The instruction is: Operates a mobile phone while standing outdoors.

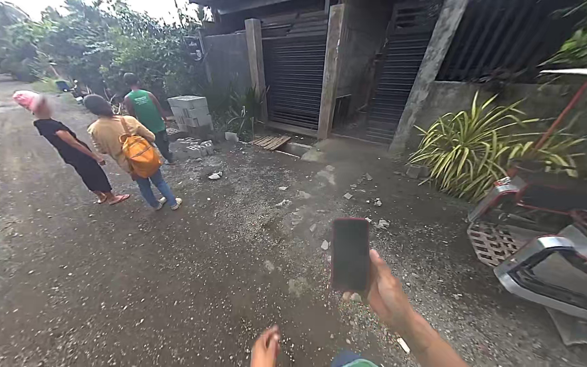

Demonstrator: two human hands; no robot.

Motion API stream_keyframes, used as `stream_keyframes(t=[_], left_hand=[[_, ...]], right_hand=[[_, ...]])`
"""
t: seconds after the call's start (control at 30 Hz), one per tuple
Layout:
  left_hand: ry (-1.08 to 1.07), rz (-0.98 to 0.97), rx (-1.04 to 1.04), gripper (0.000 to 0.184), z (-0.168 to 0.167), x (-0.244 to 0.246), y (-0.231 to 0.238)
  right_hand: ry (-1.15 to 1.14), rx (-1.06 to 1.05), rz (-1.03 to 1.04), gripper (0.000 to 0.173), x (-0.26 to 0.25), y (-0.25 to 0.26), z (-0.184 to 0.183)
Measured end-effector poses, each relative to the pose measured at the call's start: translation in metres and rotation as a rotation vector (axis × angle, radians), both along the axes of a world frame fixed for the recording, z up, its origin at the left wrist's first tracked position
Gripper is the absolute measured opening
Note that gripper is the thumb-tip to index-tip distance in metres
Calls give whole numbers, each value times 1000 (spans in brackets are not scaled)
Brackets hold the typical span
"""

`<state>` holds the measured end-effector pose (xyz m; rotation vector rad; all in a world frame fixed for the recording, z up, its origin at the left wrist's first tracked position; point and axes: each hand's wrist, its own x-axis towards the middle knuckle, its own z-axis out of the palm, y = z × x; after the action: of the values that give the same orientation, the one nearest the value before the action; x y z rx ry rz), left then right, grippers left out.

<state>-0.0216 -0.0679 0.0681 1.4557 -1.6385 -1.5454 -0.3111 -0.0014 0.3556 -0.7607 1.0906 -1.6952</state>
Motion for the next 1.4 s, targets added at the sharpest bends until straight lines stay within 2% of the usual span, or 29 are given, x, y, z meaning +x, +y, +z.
stream_keyframes(t=[0.07,0.17,0.33,0.47,0.67,0.83,1.0,1.2,1.4], left_hand=[[51,-41,-187,36,60,-14,-26],[126,-113,-438,36,151,-27,-35],[295,-240,-794,33,264,-21,10],[369,-322,-975,31,324,9,57],[357,-386,-1063,37,351,55,121],[340,-503,-1120,54,377,85,167],[398,-529,-1140,58,403,118,203],[521,-526,-1115,59,421,164,223],[712,-496,-1007,56,418,227,227]], right_hand=[[16,-54,-18,65,8,13,10],[37,-98,-57,62,24,37,27],[119,-166,-58,57,53,84,53],[159,-198,-51,53,81,124,63],[156,-221,-40,54,142,192,65],[153,-218,-85,53,184,243,88],[193,-300,-61,55,221,271,116],[377,-379,-61,44,278,293,143],[525,-413,-186,80,363,291,146]])
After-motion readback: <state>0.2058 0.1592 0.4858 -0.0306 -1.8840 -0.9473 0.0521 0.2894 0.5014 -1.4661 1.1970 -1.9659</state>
